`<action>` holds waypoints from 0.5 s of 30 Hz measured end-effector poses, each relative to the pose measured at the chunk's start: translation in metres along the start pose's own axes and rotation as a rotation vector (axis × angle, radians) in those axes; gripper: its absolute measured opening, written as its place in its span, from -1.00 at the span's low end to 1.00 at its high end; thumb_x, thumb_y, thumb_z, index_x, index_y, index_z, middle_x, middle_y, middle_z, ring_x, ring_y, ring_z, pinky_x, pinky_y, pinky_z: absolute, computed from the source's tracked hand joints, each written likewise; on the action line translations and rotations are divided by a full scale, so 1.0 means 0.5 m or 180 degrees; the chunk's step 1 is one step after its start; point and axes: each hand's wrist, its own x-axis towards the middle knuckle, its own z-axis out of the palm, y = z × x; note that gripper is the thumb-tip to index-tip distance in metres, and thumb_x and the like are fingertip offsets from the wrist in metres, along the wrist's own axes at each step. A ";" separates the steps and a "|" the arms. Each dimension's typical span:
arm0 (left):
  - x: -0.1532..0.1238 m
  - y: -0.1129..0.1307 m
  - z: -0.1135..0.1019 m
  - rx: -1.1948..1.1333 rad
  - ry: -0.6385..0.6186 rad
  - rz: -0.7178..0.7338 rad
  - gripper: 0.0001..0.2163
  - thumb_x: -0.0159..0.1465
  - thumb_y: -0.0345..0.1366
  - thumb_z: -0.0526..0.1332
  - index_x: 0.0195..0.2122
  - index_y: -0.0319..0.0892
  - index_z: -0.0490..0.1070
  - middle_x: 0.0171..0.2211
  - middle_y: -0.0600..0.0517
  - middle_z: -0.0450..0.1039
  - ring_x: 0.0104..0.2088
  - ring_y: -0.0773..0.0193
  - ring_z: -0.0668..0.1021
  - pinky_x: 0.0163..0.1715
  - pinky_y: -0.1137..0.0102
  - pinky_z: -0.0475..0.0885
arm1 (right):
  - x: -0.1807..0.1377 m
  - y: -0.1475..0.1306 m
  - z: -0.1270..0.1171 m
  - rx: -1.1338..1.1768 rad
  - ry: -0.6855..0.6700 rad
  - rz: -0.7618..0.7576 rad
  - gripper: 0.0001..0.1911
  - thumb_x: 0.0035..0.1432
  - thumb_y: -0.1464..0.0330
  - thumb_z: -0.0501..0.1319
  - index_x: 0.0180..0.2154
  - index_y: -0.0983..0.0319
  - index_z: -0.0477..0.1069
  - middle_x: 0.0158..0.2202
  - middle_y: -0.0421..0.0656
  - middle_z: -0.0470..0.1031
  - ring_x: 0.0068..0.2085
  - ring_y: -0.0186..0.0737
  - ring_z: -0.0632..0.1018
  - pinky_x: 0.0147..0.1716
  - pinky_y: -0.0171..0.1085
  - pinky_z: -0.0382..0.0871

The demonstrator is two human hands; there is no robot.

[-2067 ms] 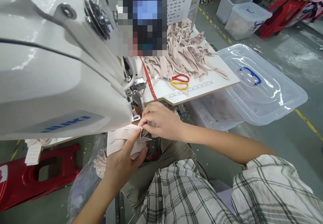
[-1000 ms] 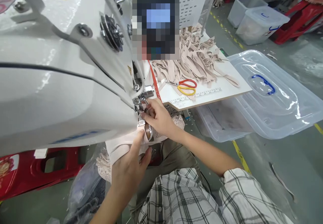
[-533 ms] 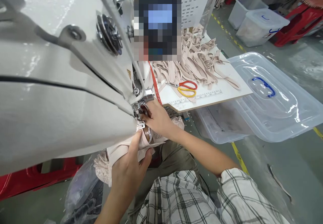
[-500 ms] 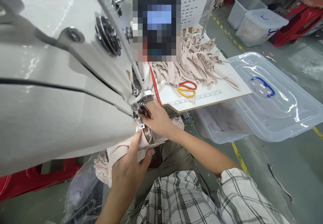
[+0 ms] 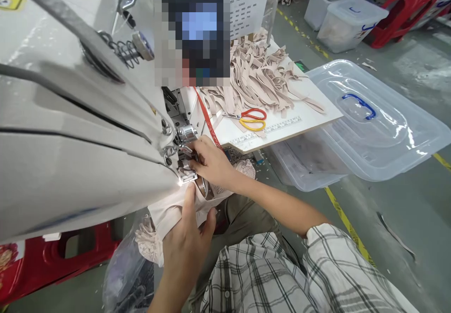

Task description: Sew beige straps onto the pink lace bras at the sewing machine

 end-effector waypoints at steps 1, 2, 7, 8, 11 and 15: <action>0.004 0.004 -0.001 0.0129 0.0051 0.0036 -0.40 0.32 -0.25 0.20 0.36 -0.18 0.09 -0.38 -0.07 0.59 -0.50 0.16 0.58 -0.58 0.41 0.38 | -0.002 0.005 0.003 0.0116 0.0156 0.0000 -0.75 0.18 0.39 0.10 -0.07 0.23 0.32 -0.05 -0.07 0.33 -0.29 -0.26 0.41 -0.24 -0.25 0.38; 0.006 0.005 -0.003 0.0213 0.0069 0.0059 -0.40 0.33 -0.23 0.19 0.37 -0.19 0.07 -0.38 -0.08 0.60 -0.51 0.15 0.59 -0.59 0.40 0.37 | -0.005 0.009 0.005 0.0218 0.0284 -0.0004 -0.73 0.17 0.39 0.13 -0.06 0.21 0.34 -0.04 -0.09 0.35 -0.33 -0.29 0.41 -0.25 -0.26 0.39; 0.001 -0.012 -0.008 0.0282 -0.0236 0.0032 -0.39 0.36 -0.25 0.14 0.39 -0.22 -0.01 -0.37 -0.09 0.62 -0.55 0.12 0.59 -0.64 0.37 0.35 | -0.017 0.007 0.008 0.0195 0.0439 0.0009 -0.65 0.20 0.24 0.20 0.01 0.20 0.36 0.00 -0.04 0.42 -0.32 -0.26 0.44 -0.23 -0.21 0.42; 0.000 -0.014 -0.008 0.0273 -0.0250 0.0038 -0.39 0.36 -0.26 0.15 0.39 -0.22 -0.01 -0.37 -0.09 0.62 -0.55 0.12 0.59 -0.64 0.38 0.35 | -0.020 0.003 0.007 0.0207 0.0516 0.0033 -0.63 0.21 0.21 0.21 0.02 0.20 0.36 0.01 -0.03 0.42 -0.30 -0.25 0.45 -0.23 -0.21 0.43; 0.004 -0.012 -0.010 0.0156 -0.0173 0.0079 -0.42 0.35 -0.27 0.15 0.37 -0.21 0.06 -0.38 -0.08 0.61 -0.54 0.14 0.59 -0.63 0.40 0.36 | -0.032 -0.008 0.003 0.0354 0.0805 0.0176 -0.62 0.23 0.15 0.18 0.02 0.19 0.35 0.04 -0.04 0.42 -0.29 -0.26 0.47 -0.23 -0.24 0.43; -0.001 -0.010 -0.012 0.0094 -0.0450 -0.0104 -0.46 0.35 -0.24 0.15 0.34 -0.20 0.12 -0.42 -0.04 0.60 -0.57 0.18 0.58 -0.65 0.44 0.35 | -0.051 -0.011 -0.001 0.0672 0.0992 0.0393 -0.64 0.21 0.16 0.19 -0.02 0.19 0.33 -0.06 -0.09 0.47 -0.33 -0.28 0.46 -0.32 -0.27 0.42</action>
